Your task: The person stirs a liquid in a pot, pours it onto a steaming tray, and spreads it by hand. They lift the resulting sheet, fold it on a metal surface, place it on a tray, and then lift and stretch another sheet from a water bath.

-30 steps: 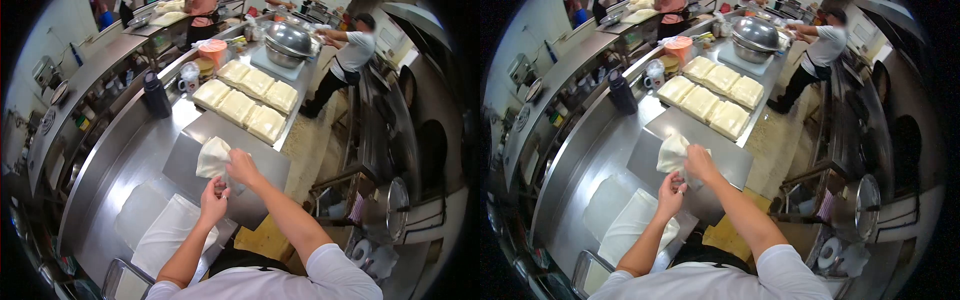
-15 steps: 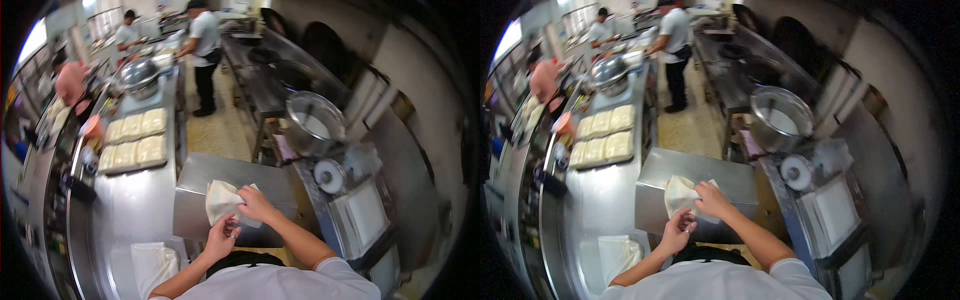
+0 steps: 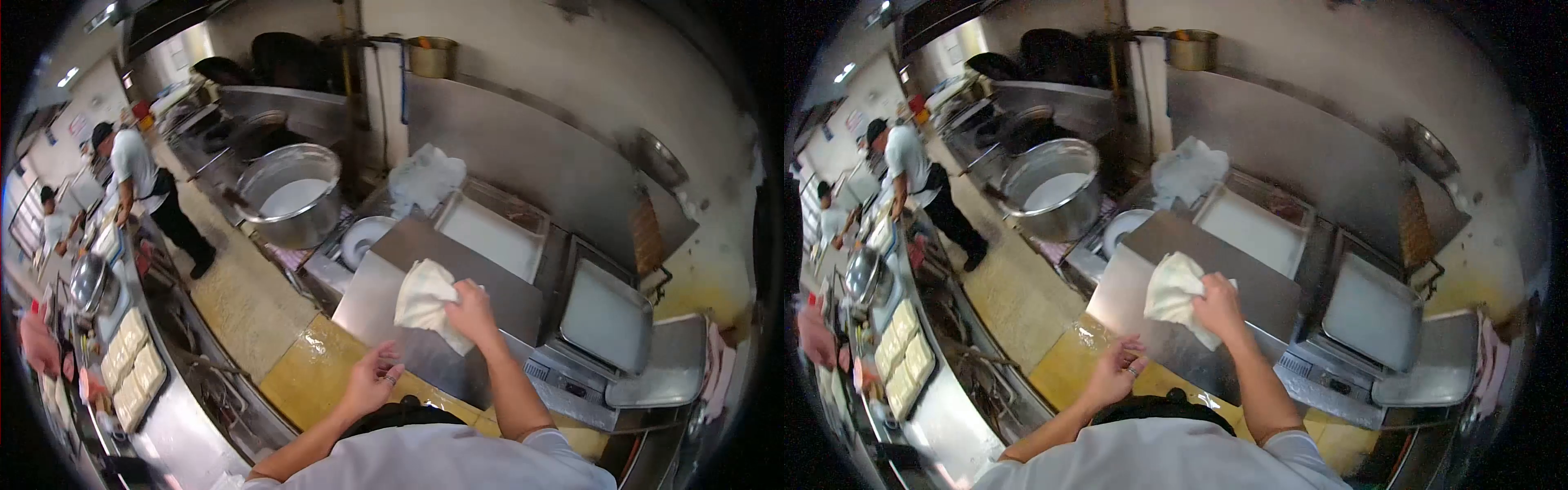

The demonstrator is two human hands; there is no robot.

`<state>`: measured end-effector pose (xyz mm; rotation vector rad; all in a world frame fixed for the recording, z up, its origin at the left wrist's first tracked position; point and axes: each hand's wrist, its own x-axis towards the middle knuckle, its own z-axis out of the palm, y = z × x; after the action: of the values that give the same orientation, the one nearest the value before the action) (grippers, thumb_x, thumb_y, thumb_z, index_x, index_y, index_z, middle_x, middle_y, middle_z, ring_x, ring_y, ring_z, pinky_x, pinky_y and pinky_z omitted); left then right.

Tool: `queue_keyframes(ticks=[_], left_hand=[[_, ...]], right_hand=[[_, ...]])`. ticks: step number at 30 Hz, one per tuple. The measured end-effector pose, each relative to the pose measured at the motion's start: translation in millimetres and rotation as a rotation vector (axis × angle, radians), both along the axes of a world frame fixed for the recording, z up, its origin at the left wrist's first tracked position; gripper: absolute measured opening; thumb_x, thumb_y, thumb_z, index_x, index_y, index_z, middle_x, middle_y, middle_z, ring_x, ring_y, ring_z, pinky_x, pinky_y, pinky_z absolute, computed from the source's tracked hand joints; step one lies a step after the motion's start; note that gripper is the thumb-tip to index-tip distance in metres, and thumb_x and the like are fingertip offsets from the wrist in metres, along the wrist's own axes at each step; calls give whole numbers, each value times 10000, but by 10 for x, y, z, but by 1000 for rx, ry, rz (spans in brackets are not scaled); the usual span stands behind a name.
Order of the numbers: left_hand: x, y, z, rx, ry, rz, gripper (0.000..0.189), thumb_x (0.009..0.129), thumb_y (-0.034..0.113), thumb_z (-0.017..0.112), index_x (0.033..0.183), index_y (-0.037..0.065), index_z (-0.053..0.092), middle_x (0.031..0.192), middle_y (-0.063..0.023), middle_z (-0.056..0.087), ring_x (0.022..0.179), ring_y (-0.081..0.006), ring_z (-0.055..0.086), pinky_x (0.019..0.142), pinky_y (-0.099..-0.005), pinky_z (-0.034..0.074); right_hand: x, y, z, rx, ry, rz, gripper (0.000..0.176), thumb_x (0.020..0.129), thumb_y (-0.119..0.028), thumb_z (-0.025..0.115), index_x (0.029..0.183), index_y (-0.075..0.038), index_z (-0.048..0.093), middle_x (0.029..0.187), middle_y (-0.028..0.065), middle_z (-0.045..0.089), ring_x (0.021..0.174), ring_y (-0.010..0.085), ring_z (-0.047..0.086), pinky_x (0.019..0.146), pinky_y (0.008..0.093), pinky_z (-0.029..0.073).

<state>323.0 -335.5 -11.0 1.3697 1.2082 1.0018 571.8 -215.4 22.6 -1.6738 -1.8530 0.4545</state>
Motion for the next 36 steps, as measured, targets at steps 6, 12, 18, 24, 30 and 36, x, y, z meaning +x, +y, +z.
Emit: queue_keyframes(ticks=[6,12,18,24,30,36], left_hand=[[471,550,-115,-55,48,-164,514,966,90,711,1430,21,501,1213,-132,689,937,-178,693,802,-326,577],[735,1319,-130,-66,57,-274,508,963,68,709,1421,9,499,1191,-130,697,938,-185,699,819,-333,580],[696,2118,-357,-48,14,-282,498,943,42,714,1405,20,528,1158,-127,710,882,-190,711,763,-323,585],[404,2844,-478,-101,13,-257,496,943,-37,675,1409,12,513,1151,-103,684,891,-146,680,772,-288,564],[267,3272,-518,-124,44,-232,521,937,-1,696,1420,6,499,1142,-109,686,864,-147,667,754,-305,550],[220,3433,-631,-163,45,-241,517,938,30,709,1415,5,512,1140,-109,690,864,-167,671,762,-318,558]], right_hand=[[991,163,-33,99,3,-381,296,787,-121,702,1011,67,658,1053,272,664,1014,479,645,910,525,508],[1512,677,-180,102,30,-653,312,754,-156,695,968,69,659,976,322,686,955,502,662,863,517,518],[1680,1564,-188,-7,-29,-784,410,770,-178,689,1068,101,653,1040,340,693,1028,511,665,925,522,521],[1583,2444,-169,-155,15,-844,507,770,-183,704,1171,120,640,1141,356,678,1106,503,654,977,527,511],[1513,3013,-352,-215,-34,-964,530,764,-202,706,1195,101,651,1200,336,673,1155,483,645,1007,498,513],[1601,3199,-718,-173,-84,-947,498,773,-228,683,1152,95,660,1179,336,677,1147,489,642,1019,507,504]])
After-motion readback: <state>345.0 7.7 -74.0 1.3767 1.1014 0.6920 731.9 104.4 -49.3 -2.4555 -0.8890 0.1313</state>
